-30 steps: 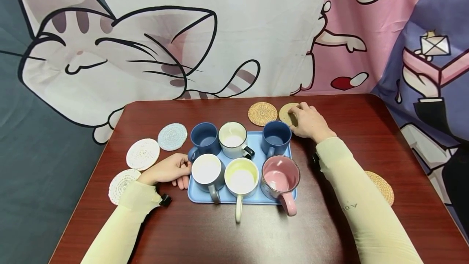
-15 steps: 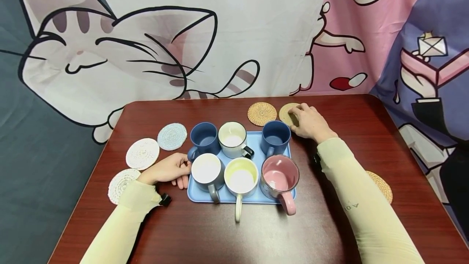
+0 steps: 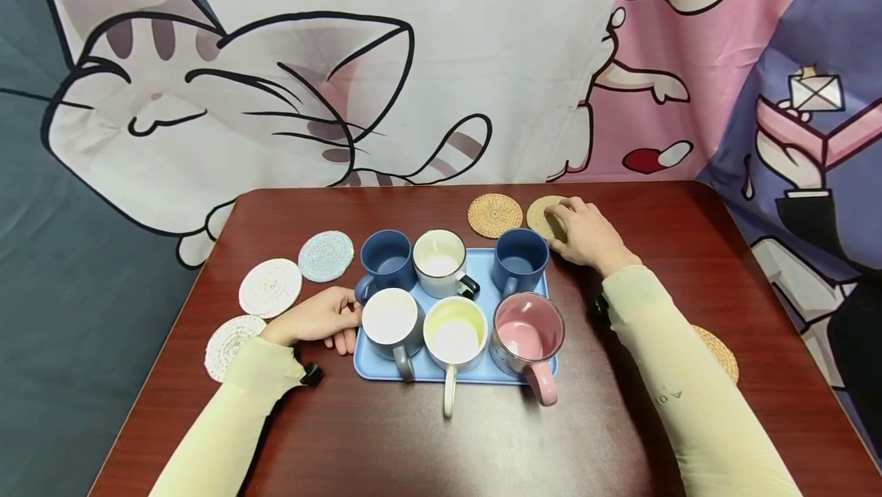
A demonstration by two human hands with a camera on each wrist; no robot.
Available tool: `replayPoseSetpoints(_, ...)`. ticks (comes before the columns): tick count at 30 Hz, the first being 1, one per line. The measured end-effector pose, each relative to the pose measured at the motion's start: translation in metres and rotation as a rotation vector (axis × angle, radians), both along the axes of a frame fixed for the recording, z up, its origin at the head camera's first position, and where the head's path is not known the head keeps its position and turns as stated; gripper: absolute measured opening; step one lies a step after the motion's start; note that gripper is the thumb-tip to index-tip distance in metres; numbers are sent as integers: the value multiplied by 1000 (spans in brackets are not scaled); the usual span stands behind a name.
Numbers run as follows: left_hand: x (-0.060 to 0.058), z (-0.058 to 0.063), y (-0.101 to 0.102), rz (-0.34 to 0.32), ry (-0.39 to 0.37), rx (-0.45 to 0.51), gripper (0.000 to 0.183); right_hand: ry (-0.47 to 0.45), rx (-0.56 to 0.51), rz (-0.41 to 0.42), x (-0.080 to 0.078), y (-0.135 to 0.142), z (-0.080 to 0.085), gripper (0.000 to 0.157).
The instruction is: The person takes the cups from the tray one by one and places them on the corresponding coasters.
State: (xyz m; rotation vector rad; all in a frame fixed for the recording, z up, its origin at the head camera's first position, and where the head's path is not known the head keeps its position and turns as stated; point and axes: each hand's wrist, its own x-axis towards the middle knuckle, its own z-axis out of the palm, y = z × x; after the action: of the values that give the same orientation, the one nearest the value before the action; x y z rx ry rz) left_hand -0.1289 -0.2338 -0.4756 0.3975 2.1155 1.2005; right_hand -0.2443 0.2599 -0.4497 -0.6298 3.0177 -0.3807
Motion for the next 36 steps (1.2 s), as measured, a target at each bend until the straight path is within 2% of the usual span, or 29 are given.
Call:
replayPoseSetpoints(8,0,0,0,3,-4,-8,31,14,-21,22,11,10,1,64)
replayPoseSetpoints(13,0,0,1,0,-3,-9,31,34,-58,1,21,20,4,64)
replayPoseSetpoints(19,1,3,1,4,-3,-16,31,77,-40,-15,38,34,11,51)
replayPoseSetpoints(25,2,4,1,8,-2,-17,32,154,-29,-20,66,45,24,35)
replayPoseSetpoints(31,1,2,0,12,-3,-10,32,231,-29,-7,99,60,31,31)
replayPoseSetpoints(36,0,2,0,0,-1,-13,31,245,-29,-25,130,80,30,35)
